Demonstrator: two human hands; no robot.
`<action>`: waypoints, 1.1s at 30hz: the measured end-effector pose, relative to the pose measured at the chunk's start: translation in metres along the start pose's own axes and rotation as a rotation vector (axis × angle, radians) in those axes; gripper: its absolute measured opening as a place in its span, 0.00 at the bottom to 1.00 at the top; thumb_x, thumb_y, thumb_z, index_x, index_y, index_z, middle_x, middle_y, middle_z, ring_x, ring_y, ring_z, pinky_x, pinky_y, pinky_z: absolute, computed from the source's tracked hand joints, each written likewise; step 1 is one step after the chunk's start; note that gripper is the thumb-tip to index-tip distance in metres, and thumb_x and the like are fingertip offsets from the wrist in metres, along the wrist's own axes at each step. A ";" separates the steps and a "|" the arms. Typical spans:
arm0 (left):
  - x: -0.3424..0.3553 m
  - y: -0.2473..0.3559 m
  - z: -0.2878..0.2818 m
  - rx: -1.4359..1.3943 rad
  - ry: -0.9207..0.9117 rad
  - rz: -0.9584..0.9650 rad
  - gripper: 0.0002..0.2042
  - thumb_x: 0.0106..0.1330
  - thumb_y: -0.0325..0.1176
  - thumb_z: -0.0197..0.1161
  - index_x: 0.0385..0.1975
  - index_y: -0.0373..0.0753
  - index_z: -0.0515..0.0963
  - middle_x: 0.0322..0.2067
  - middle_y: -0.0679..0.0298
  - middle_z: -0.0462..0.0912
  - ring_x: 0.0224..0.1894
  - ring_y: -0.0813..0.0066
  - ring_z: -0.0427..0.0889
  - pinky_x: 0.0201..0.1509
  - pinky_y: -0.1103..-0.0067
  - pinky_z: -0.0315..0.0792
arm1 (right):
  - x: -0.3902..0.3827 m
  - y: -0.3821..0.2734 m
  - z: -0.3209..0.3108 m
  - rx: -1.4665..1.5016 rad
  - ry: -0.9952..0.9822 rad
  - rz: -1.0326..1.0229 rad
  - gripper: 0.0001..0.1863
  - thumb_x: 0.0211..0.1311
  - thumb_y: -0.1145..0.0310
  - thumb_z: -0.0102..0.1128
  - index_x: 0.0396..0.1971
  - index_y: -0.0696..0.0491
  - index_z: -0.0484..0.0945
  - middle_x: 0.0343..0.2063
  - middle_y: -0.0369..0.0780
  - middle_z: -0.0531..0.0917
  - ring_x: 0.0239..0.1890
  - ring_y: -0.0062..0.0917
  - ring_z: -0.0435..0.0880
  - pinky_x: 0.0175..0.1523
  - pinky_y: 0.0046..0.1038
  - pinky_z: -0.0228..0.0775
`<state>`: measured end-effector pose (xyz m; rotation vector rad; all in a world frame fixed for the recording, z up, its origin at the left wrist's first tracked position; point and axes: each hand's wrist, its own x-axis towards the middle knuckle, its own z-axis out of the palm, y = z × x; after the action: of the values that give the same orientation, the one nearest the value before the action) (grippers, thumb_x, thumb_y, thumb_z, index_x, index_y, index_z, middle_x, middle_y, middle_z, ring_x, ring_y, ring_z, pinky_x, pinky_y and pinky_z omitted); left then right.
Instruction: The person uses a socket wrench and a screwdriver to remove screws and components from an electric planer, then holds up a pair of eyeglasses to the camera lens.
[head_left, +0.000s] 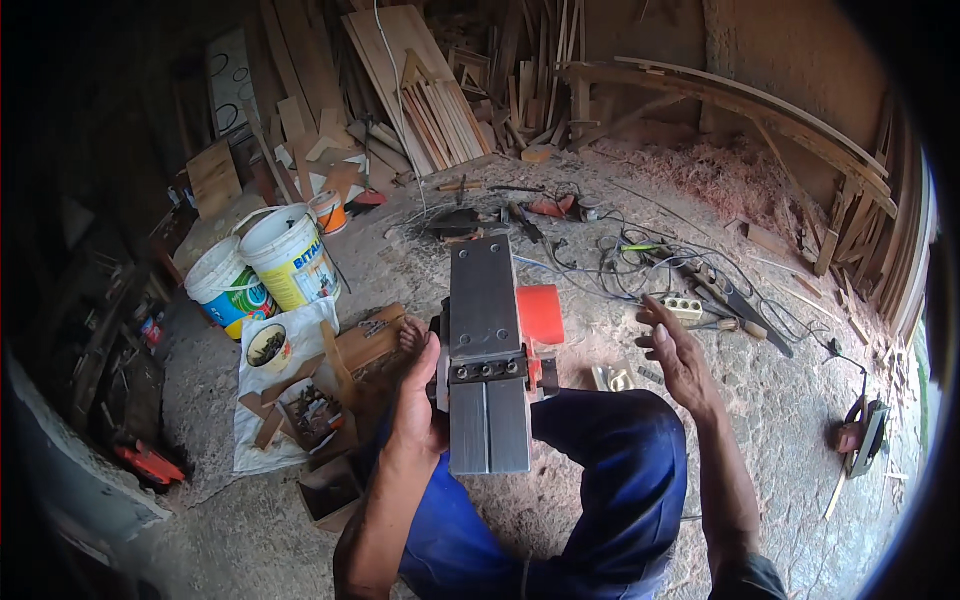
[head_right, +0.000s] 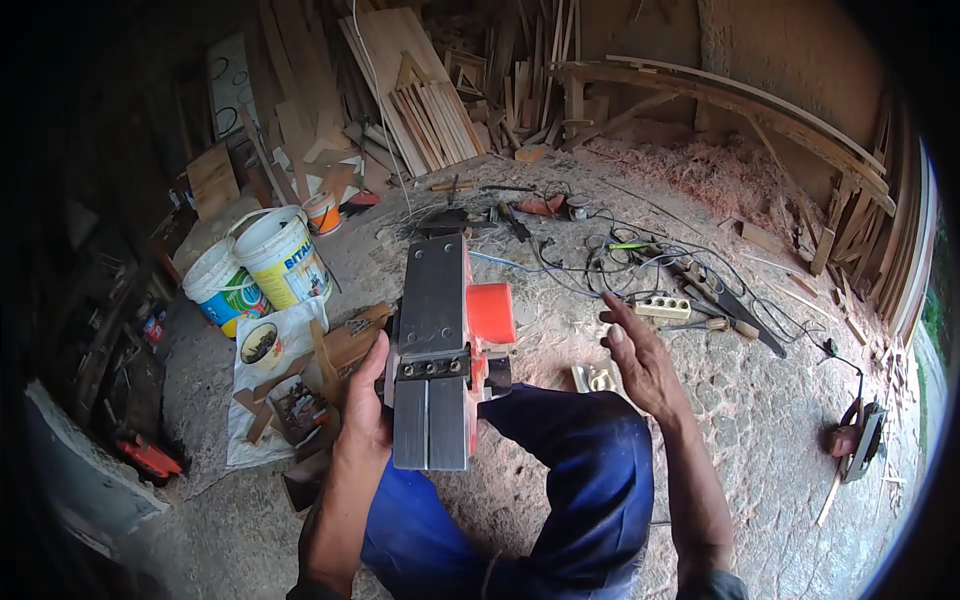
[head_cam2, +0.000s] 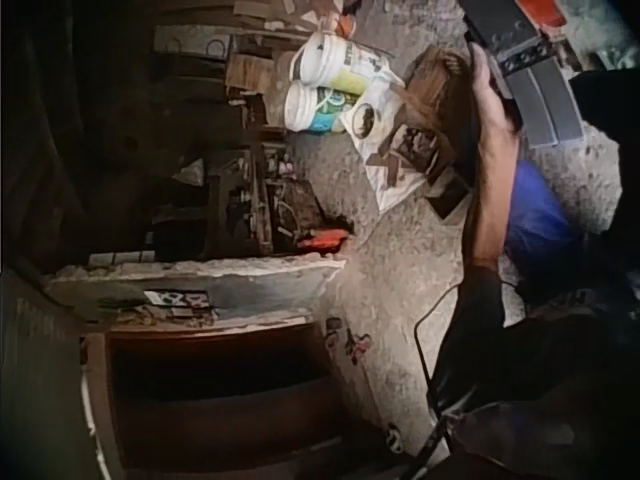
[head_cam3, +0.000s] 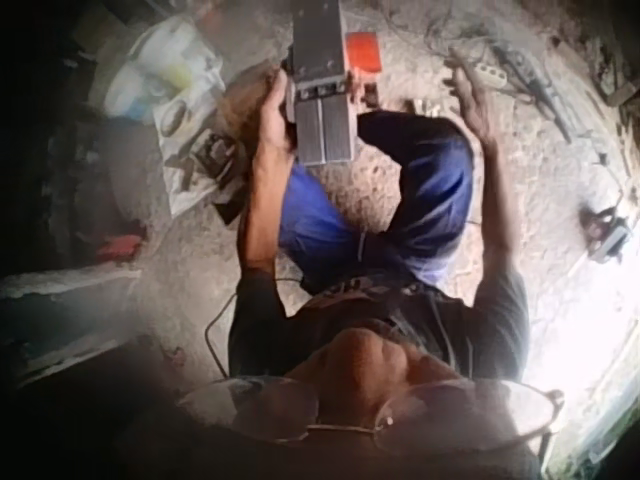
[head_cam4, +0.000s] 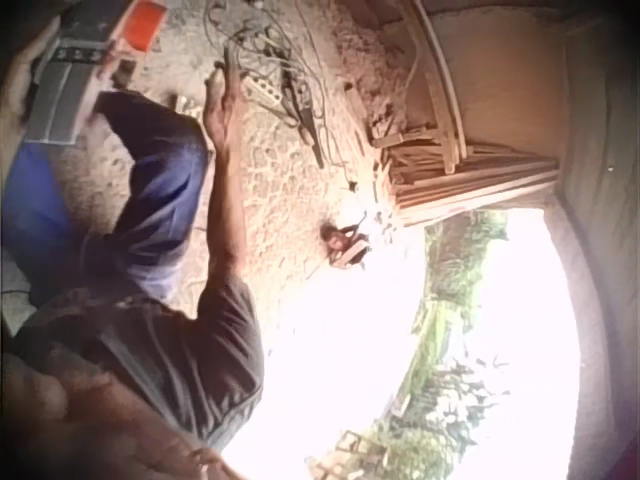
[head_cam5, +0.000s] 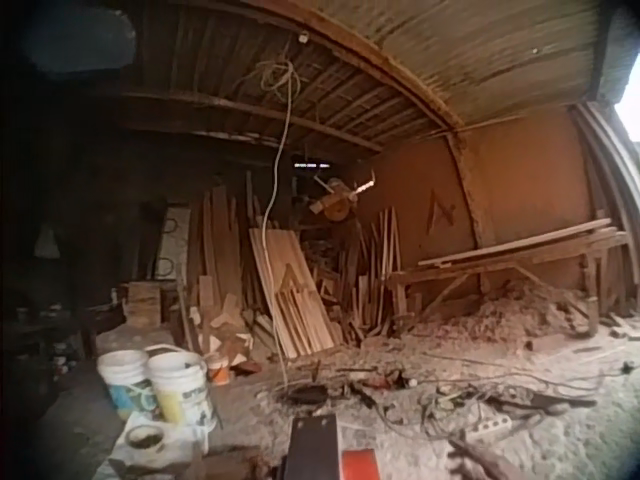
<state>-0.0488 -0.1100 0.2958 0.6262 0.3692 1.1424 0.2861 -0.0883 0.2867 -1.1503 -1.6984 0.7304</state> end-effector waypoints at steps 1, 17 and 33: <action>-0.007 0.004 0.008 -0.002 -0.007 0.002 0.37 0.73 0.61 0.42 0.66 0.30 0.65 0.58 0.43 0.75 0.57 0.49 0.78 0.62 0.57 0.73 | 0.015 -0.029 0.026 0.111 -0.099 -0.001 0.41 0.71 0.34 0.39 0.74 0.46 0.54 0.65 0.49 0.69 0.52 0.35 0.82 0.54 0.34 0.74; -0.042 -0.018 -0.012 1.358 0.335 0.705 0.33 0.79 0.55 0.36 0.70 0.31 0.59 0.65 0.50 0.67 0.64 0.61 0.67 0.68 0.70 0.59 | 0.042 -0.020 0.157 1.195 -0.099 0.598 0.19 0.69 0.56 0.44 0.39 0.55 0.79 0.27 0.38 0.84 0.25 0.25 0.83 0.33 0.28 0.78; -0.017 -0.034 -0.038 1.561 0.351 0.761 0.20 0.81 0.41 0.38 0.58 0.34 0.70 0.49 0.51 0.80 0.53 0.62 0.80 0.61 0.69 0.70 | 0.024 0.043 0.162 1.131 -0.096 0.718 0.20 0.63 0.54 0.51 0.45 0.53 0.80 0.33 0.39 0.85 0.29 0.28 0.84 0.38 0.33 0.79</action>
<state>-0.0527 -0.1242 0.2443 2.0504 1.4603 1.5479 0.1501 -0.0461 0.1954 -0.8300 -0.6109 1.8791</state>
